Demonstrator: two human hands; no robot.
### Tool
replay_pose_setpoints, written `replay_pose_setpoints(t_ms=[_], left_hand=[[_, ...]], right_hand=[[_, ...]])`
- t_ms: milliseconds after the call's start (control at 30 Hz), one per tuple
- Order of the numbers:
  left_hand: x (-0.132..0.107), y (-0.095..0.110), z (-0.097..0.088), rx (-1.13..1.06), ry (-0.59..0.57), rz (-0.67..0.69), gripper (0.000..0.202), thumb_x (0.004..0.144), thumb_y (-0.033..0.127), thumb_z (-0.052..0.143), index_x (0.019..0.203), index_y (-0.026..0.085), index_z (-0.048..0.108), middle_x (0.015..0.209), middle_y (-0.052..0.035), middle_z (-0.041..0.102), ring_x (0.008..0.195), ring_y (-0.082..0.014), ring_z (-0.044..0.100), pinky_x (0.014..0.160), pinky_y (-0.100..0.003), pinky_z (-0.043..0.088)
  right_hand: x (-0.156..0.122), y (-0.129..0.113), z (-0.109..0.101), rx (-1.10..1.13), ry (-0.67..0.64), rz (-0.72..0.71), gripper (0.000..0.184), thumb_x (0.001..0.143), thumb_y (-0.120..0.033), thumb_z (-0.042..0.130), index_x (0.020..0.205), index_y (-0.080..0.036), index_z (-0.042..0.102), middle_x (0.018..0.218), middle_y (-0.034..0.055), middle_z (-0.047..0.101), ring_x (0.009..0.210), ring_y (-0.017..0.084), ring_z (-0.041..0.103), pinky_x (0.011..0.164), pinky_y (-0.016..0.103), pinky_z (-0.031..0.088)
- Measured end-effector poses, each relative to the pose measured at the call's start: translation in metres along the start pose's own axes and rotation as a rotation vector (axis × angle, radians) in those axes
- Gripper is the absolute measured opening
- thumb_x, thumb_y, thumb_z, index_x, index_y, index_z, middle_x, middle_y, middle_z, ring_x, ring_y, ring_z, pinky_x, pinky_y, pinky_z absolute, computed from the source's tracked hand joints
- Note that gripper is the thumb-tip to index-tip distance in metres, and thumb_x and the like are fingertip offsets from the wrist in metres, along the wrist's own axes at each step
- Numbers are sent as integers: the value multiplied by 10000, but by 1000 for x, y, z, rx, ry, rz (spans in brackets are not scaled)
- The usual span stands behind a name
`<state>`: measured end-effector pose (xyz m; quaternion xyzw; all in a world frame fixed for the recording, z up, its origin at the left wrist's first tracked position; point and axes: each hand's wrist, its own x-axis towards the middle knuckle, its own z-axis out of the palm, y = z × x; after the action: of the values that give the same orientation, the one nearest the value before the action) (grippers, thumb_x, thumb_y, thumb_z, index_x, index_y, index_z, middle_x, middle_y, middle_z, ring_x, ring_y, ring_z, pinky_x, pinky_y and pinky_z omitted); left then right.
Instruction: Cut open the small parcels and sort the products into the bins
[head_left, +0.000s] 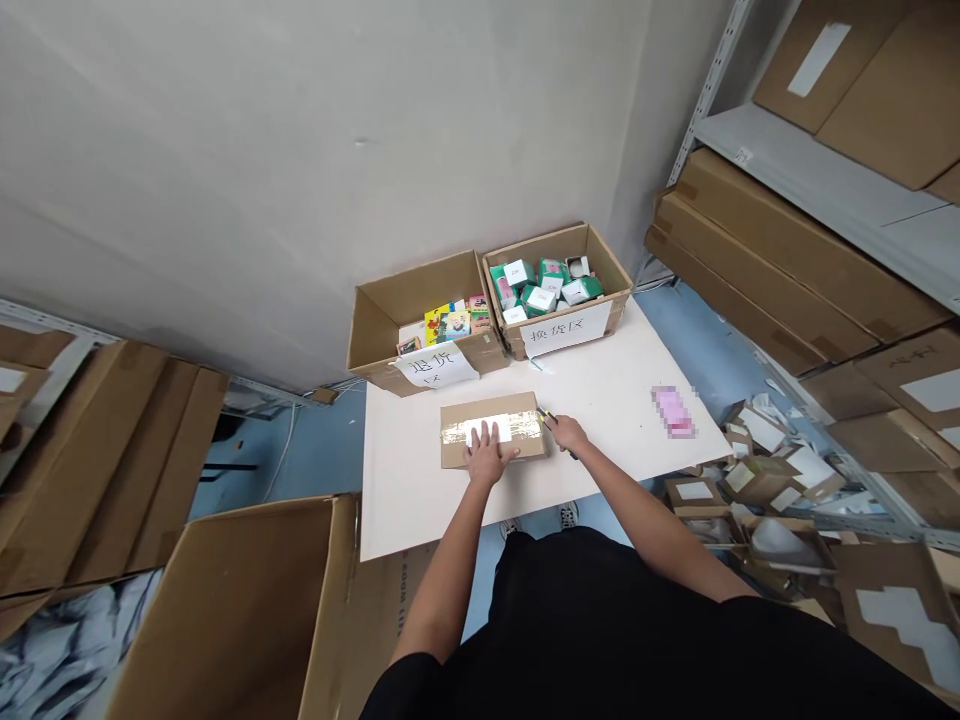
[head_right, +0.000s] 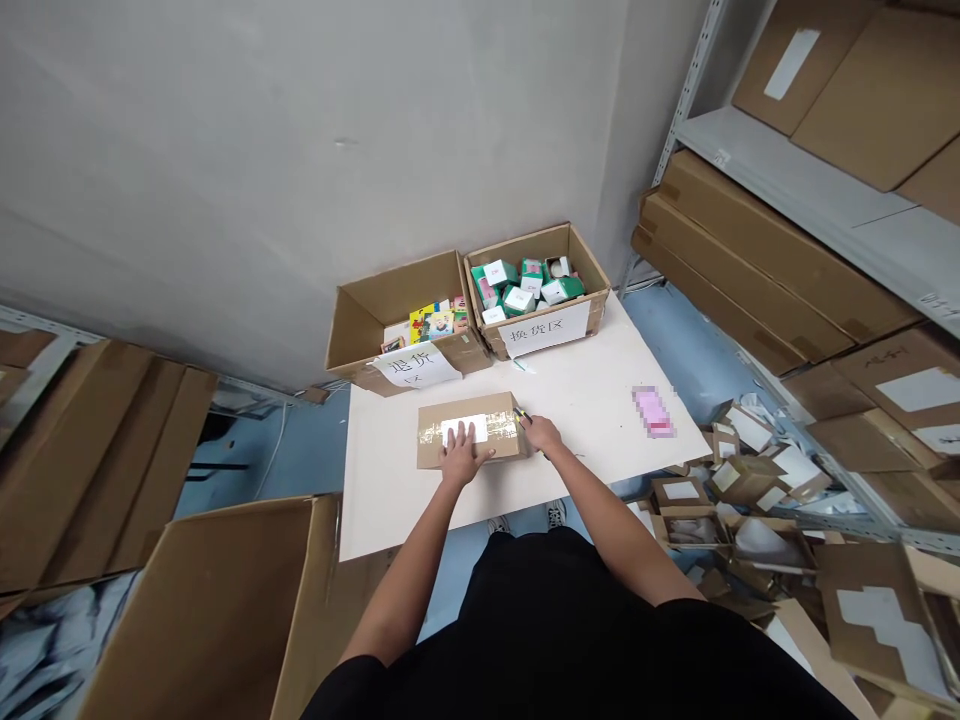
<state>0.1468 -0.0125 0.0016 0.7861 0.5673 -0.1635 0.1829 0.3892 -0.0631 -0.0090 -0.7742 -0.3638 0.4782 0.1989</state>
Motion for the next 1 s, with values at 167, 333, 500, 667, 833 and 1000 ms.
replay_pose_setpoints(t_ms=[167,333,500,667,833,1000], left_hand=[[0,0,0,27,-19,-4,952,956,812,352,1727,322,82,1807,-43,-9,1662,-363,-19,1287,-626,206],[2,0,-3,29,-15,2,946,959,802,366,1726,325,85,1804,-53,-9,1662,-367,-9,1276,-639,214],[-1,-1,-7,23,-6,-3,943,958,788,388,1726,318,107,1804,-62,20,1663,-361,16,1277,-632,218],[-3,-4,-6,14,34,-8,928,959,788,385,1724,334,120,1806,-42,41,1666,-339,19,1285,-605,222],[2,-6,-6,-13,46,-45,945,945,812,384,1723,351,108,1806,-28,33,1666,-334,24,1281,-602,235],[5,-7,-5,-23,58,-43,949,940,830,369,1722,358,113,1805,-18,36,1665,-341,14,1281,-620,227]], right_hand=[[-17,5,4,-56,-16,12,462,1069,-564,499,845,-194,662,502,-11,588,377,155,559,545,273,406],[-34,25,13,-56,-34,14,447,1075,-545,503,866,-186,668,517,-7,604,391,161,587,578,275,444],[-44,48,31,86,-39,-1,497,1023,-651,554,799,-211,612,483,-46,579,411,135,608,541,213,443],[-42,75,34,366,-41,67,533,982,-714,548,829,-205,600,539,-17,634,429,143,626,482,208,460],[-36,120,10,294,155,302,363,1028,-549,543,907,-209,580,576,-33,631,477,164,675,516,219,489],[-11,133,-28,190,294,290,262,940,-337,661,1154,-201,593,777,-15,715,750,207,770,654,257,569]])
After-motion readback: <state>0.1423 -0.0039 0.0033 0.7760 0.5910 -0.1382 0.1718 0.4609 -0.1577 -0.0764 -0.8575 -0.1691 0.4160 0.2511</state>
